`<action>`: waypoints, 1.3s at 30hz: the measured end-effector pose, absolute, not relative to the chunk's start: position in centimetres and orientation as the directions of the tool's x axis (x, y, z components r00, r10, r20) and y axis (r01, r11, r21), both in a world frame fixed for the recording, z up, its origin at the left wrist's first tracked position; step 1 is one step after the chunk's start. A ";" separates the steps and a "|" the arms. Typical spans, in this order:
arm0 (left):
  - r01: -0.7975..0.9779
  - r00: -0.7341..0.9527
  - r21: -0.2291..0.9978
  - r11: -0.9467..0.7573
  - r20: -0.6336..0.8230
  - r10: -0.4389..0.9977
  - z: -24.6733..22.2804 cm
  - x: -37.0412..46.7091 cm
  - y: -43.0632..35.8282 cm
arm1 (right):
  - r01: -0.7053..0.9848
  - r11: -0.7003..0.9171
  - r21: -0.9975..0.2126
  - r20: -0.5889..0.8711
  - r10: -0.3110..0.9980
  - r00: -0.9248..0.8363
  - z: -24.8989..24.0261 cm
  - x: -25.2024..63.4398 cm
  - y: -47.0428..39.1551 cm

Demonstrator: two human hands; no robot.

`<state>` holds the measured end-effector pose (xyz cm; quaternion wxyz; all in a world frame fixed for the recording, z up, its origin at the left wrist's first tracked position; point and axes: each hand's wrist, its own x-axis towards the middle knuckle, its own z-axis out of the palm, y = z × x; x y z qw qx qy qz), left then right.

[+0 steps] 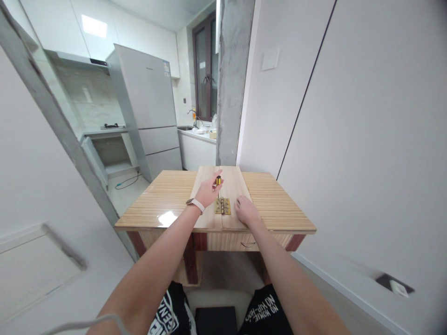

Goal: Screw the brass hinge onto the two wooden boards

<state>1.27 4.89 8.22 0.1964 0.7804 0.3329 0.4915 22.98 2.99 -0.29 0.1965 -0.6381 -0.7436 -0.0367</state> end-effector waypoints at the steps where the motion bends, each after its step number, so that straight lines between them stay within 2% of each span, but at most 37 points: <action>1: 0.325 0.288 0.644 -0.692 0.629 0.722 8.2 1.2 5.0 | 0.964 0.179 -0.194 0.334 0.937 -0.107 -0.1 22.9 2.9; 4: 0.381 0.269 0.647 -0.660 0.606 0.749 8.3 1.1 5.3 | 0.971 0.144 -0.190 0.351 0.934 -0.070 1.3 22.5 2.6; 7: 0.437 0.257 0.627 -0.645 0.600 0.757 8.5 1.1 5.4 | 0.965 0.115 -0.236 0.436 0.900 -0.001 4.8 21.4 2.3; 10: 0.443 0.231 0.622 -0.646 0.616 0.753 8.6 1.5 5.2 | 0.943 0.179 -0.281 0.474 0.880 -0.025 9.5 19.7 1.8; 12: 0.445 0.209 0.629 -0.637 0.619 0.757 8.6 1.7 5.1 | 0.947 0.218 -0.234 0.451 0.887 -0.093 12.4 18.4 1.4; 15: 0.459 0.202 0.626 -0.630 0.617 0.761 8.5 2.0 5.0 | 0.966 0.244 -0.088 0.400 0.897 -0.190 15.1 16.8 1.0; 17: 0.469 0.207 0.613 -0.636 0.623 0.754 8.4 2.1 5.0 | 0.966 0.257 -0.015 0.369 0.900 -0.234 15.8 16.1 1.1; 20: 0.468 0.240 0.588 -0.659 0.634 0.736 7.9 1.8 5.1 | 0.954 0.297 0.030 0.325 0.900 -0.290 16.1 15.7 1.5; 27: 0.534 0.314 0.474 -0.699 0.657 0.686 6.3 1.1 4.6 | 0.896 0.437 0.082 0.298 0.847 -0.440 16.9 15.9 1.4; 33: 0.529 0.282 0.478 -0.701 0.680 0.677 6.0 1.3 4.1 | 0.850 0.523 0.067 0.288 0.805 -0.519 17.1 16.1 0.9; 36: 0.532 0.258 0.498 -0.685 0.675 0.692 6.0 1.3 3.8 | 0.860 0.508 0.054 0.285 0.817 -0.501 16.9 16.1 0.9; 39: 0.548 0.245 0.506 -0.666 0.664 0.706 6.1 1.4 3.5 | 0.917 0.393 0.073 0.289 0.872 -0.396 16.8 16.0 0.8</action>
